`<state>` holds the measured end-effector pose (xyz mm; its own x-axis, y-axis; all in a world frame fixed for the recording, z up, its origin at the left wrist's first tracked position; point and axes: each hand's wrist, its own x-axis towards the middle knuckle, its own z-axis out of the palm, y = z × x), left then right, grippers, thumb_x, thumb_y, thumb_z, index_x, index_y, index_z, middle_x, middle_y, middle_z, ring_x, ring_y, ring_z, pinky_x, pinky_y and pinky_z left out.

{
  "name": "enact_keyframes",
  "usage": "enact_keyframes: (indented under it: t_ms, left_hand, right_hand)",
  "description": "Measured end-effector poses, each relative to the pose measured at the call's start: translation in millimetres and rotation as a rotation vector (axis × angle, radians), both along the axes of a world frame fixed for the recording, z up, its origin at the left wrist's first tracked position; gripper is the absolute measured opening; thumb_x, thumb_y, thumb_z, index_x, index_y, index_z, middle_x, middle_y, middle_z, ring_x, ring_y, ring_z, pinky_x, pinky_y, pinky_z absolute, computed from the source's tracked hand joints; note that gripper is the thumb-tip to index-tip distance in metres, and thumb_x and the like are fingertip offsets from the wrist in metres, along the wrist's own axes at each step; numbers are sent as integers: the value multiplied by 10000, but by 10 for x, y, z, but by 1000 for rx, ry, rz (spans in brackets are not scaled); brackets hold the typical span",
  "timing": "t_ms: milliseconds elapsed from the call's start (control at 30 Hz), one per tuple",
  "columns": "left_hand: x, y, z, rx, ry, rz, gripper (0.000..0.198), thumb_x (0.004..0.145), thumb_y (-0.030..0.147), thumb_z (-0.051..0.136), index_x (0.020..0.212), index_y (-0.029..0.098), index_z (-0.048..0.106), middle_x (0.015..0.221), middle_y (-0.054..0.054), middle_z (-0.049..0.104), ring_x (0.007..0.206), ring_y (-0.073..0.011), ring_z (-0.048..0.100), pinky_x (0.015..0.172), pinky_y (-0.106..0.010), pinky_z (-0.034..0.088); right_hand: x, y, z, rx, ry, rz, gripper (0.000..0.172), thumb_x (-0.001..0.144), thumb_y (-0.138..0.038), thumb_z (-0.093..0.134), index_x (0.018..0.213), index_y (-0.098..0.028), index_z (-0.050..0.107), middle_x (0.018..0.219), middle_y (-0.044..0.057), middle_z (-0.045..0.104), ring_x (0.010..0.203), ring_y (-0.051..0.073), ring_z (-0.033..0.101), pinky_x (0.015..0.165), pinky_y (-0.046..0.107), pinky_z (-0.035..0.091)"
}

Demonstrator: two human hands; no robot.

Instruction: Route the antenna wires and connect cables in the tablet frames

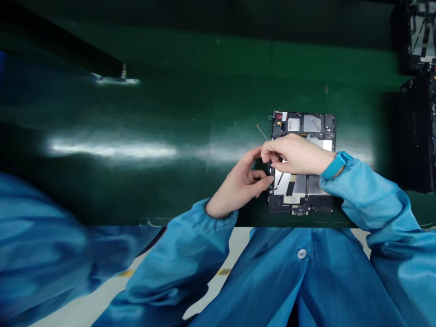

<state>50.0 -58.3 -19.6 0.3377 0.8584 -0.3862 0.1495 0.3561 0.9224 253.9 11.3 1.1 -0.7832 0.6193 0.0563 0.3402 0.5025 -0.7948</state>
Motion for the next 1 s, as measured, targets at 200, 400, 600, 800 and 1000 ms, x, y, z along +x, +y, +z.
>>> enact_keyframes:
  t_ms: [200, 400, 600, 800, 1000]
  left_hand:
    - [32, -41, 8, 6, 13, 51, 703, 764, 193, 718, 1402, 233, 424, 1252, -72, 590, 566, -25, 562, 458, -183, 436]
    - [110, 31, 56, 36, 60, 151, 579, 726, 172, 705, 1265, 242, 506, 1224, -37, 607, 521, -9, 524, 430, -170, 413]
    - [125, 145, 44, 17, 13, 167, 479, 708, 178, 720, 1142, 212, 521, 1093, -4, 602, 515, -8, 520, 404, -154, 378]
    - [102, 197, -30, 3, -35, 162, 425, 744, 230, 761, 1075, 209, 496, 1063, 11, 581, 435, 6, 481, 350, -171, 354]
    - [73, 191, -34, 48, -22, 115, 376, 790, 248, 755, 1061, 203, 499, 1058, 8, 583, 455, 4, 509, 361, -162, 395]
  right_hand:
    - [-39, -7, -95, 47, 40, -5, 142, 891, -63, 585, 931, -182, 654, 925, 30, 701, 815, 152, 601, 762, 279, 432]
    - [-15, 2, -42, 87, -33, -17, 154, 937, -78, 540, 934, -186, 650, 943, 49, 672, 876, 181, 578, 805, 312, 421]
    - [-34, 10, -42, 47, -45, -54, 137, 947, -90, 547, 935, -181, 648, 956, 51, 671, 859, 178, 576, 784, 304, 401]
    - [-53, 14, -57, 49, -55, -67, 138, 944, -82, 552, 915, -173, 652, 940, 54, 676, 844, 178, 573, 778, 303, 396]
    - [-59, 21, -71, 52, -33, -70, 139, 922, -68, 560, 908, -178, 644, 923, 39, 664, 829, 170, 549, 764, 295, 381]
